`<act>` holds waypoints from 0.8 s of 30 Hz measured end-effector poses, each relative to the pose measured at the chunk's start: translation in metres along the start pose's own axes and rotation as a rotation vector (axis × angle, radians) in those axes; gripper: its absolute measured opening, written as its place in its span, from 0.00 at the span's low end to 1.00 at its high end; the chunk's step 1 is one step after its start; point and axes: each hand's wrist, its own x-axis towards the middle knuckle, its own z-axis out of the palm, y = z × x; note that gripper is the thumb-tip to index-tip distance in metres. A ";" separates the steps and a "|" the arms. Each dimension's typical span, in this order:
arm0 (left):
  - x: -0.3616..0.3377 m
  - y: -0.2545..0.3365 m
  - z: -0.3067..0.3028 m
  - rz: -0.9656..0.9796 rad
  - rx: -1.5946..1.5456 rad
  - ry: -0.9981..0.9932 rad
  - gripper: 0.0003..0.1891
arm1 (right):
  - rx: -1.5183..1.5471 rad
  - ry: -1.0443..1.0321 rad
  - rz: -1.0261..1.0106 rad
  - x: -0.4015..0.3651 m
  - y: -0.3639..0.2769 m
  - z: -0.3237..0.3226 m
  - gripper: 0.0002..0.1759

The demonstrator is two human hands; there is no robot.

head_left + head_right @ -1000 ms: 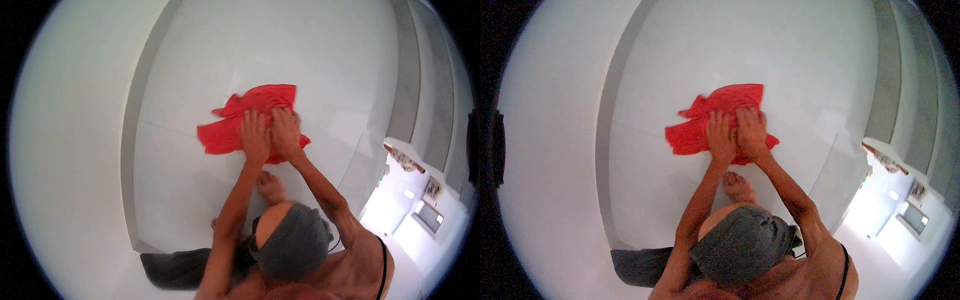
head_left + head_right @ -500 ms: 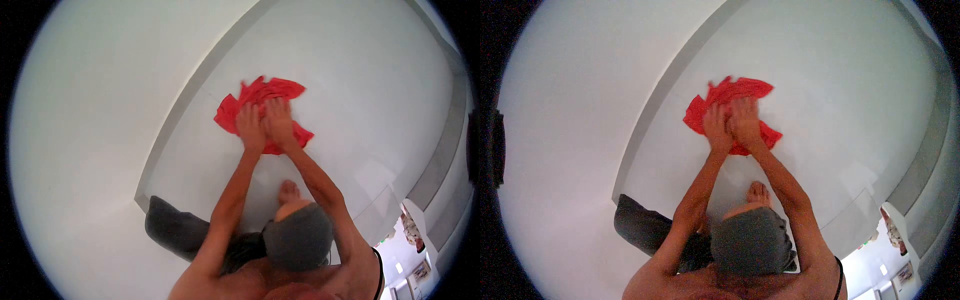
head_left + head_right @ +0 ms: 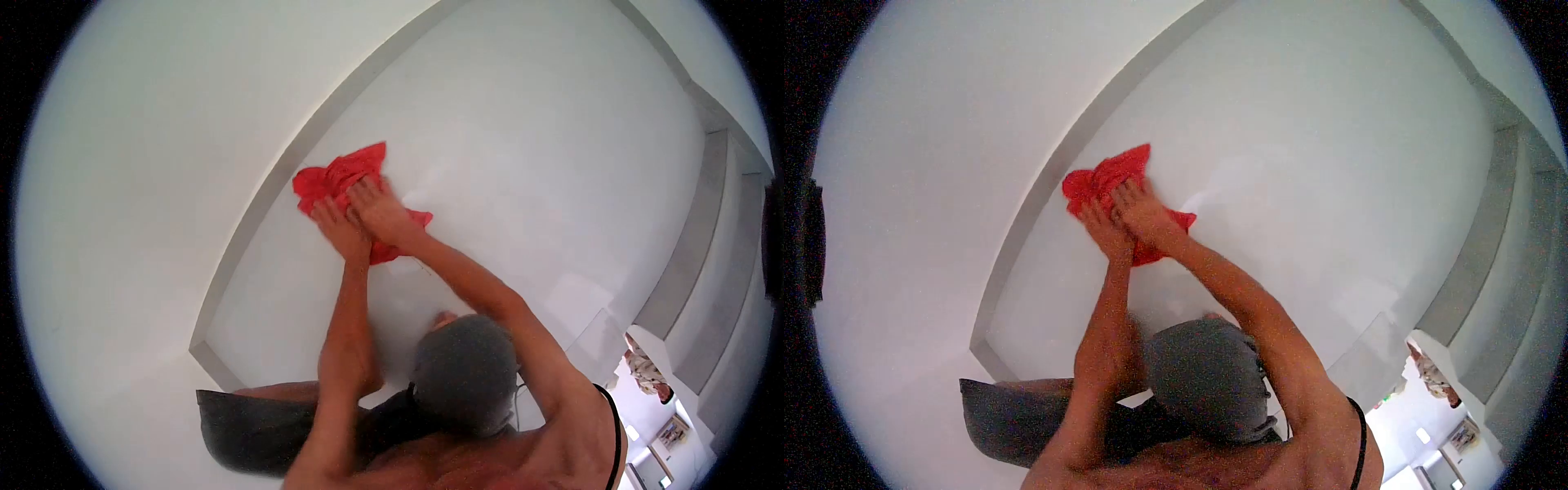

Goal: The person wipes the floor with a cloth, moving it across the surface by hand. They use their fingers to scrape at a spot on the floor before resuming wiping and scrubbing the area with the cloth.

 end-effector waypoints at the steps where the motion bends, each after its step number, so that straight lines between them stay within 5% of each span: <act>1: 0.008 0.019 0.007 0.019 -0.023 -0.054 0.32 | -0.030 0.007 0.044 -0.007 0.017 -0.006 0.27; 4: 0.022 0.079 0.035 0.211 -0.074 -0.190 0.31 | -0.018 -0.046 0.293 -0.030 0.065 -0.035 0.26; 6: 0.028 0.133 0.014 0.433 0.177 -0.386 0.31 | -0.101 -0.060 0.386 -0.052 0.086 -0.059 0.30; 10: -0.019 0.184 0.047 0.276 -0.332 -0.279 0.29 | -0.241 0.002 0.450 -0.115 0.121 -0.078 0.28; 13: -0.042 0.198 0.039 0.249 -0.463 -0.300 0.27 | -0.107 -0.220 0.627 -0.125 0.106 -0.124 0.25; 20: -0.012 0.169 0.030 0.282 -0.337 -0.343 0.24 | -0.021 -0.441 0.780 -0.112 0.046 -0.155 0.22; 24: 0.017 0.163 0.029 0.168 -0.272 -0.295 0.23 | -0.073 -0.390 0.632 -0.109 0.046 -0.172 0.29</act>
